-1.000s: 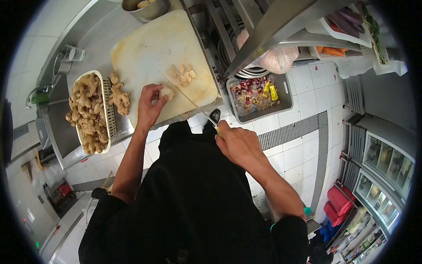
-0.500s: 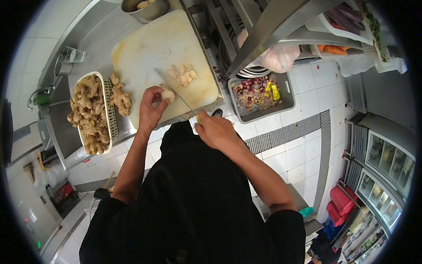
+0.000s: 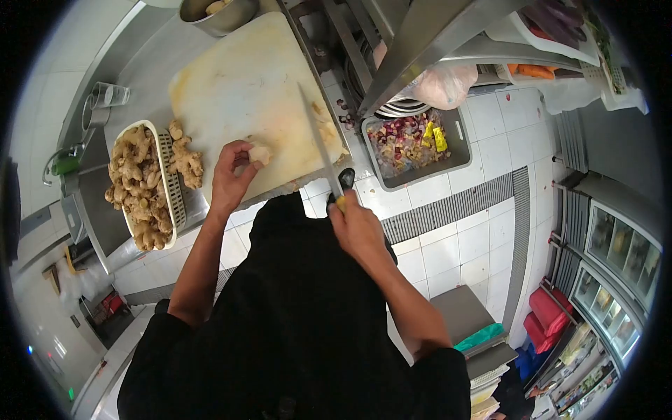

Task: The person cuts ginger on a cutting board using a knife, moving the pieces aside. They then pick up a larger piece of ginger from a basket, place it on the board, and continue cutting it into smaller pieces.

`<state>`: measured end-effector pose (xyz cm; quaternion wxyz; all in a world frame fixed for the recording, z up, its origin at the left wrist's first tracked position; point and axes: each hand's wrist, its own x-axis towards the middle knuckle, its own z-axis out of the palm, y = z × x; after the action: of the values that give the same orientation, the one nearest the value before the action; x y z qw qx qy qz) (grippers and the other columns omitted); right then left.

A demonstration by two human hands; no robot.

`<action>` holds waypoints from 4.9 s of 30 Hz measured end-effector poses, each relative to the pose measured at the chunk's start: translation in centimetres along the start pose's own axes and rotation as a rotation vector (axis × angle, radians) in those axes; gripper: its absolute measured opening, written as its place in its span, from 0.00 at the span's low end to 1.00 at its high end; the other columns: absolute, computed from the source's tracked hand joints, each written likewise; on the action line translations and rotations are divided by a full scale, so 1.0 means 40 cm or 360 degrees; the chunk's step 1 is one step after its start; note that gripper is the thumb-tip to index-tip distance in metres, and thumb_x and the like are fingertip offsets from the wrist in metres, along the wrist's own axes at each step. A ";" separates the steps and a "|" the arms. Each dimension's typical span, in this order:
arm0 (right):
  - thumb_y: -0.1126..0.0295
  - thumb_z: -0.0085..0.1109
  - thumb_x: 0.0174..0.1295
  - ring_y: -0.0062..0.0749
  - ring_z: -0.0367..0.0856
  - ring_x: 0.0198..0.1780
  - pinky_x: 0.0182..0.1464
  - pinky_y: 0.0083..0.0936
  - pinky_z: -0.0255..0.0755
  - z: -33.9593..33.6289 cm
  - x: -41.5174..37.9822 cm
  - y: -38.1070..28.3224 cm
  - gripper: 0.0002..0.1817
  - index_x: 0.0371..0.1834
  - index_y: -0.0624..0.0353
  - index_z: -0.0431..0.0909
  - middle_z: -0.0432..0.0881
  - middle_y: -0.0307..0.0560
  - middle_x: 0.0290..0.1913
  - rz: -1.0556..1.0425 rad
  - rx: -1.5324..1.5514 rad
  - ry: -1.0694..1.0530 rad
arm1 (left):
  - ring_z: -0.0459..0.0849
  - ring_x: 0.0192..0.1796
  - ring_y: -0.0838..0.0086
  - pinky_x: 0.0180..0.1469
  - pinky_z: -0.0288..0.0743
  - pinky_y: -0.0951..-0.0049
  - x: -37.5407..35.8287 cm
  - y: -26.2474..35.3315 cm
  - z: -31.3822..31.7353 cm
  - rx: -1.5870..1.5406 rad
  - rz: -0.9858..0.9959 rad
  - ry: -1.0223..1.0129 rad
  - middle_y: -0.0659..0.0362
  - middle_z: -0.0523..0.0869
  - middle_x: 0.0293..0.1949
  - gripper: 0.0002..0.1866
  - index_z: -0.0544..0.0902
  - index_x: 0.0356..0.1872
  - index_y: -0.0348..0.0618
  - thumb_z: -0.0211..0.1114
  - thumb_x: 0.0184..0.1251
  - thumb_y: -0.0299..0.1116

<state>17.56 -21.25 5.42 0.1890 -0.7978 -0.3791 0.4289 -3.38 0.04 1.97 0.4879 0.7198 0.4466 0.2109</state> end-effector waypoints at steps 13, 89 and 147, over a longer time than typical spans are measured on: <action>0.57 0.59 0.75 0.69 0.86 0.33 0.37 0.59 0.77 -0.087 -0.089 0.132 0.19 0.58 0.59 0.73 0.85 0.66 0.29 0.0053 -0.0150 0.0258 | 0.81 0.63 0.54 0.66 0.77 0.58 0.058 0.021 -0.011 0.0635 0.0273 -0.0170 0.51 0.82 0.62 0.23 0.82 0.62 0.45 0.72 0.65 0.32; 0.62 0.58 0.70 0.37 0.83 0.23 0.23 0.33 0.76 0.094 0.189 -0.014 0.17 0.51 0.64 0.74 0.84 0.53 0.30 -0.0324 -0.0178 0.0542 | 0.81 0.66 0.60 0.70 0.74 0.59 0.165 -0.069 -0.313 -0.0258 0.0099 0.0821 0.51 0.83 0.63 0.23 0.80 0.67 0.39 0.59 0.73 0.20; 0.54 0.59 0.71 0.69 0.85 0.48 0.52 0.57 0.76 -0.230 -0.054 -0.185 0.24 0.63 0.57 0.77 0.88 0.66 0.38 -0.0342 -0.0845 -0.0137 | 0.77 0.69 0.48 0.72 0.71 0.55 0.014 -0.022 -0.100 0.0306 0.0018 0.0281 0.49 0.80 0.66 0.34 0.78 0.70 0.43 0.72 0.60 0.35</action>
<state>21.14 -17.95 16.40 0.0016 -0.7557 -0.5681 0.3258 -6.44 2.66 2.84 0.3742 0.7444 0.5018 0.2325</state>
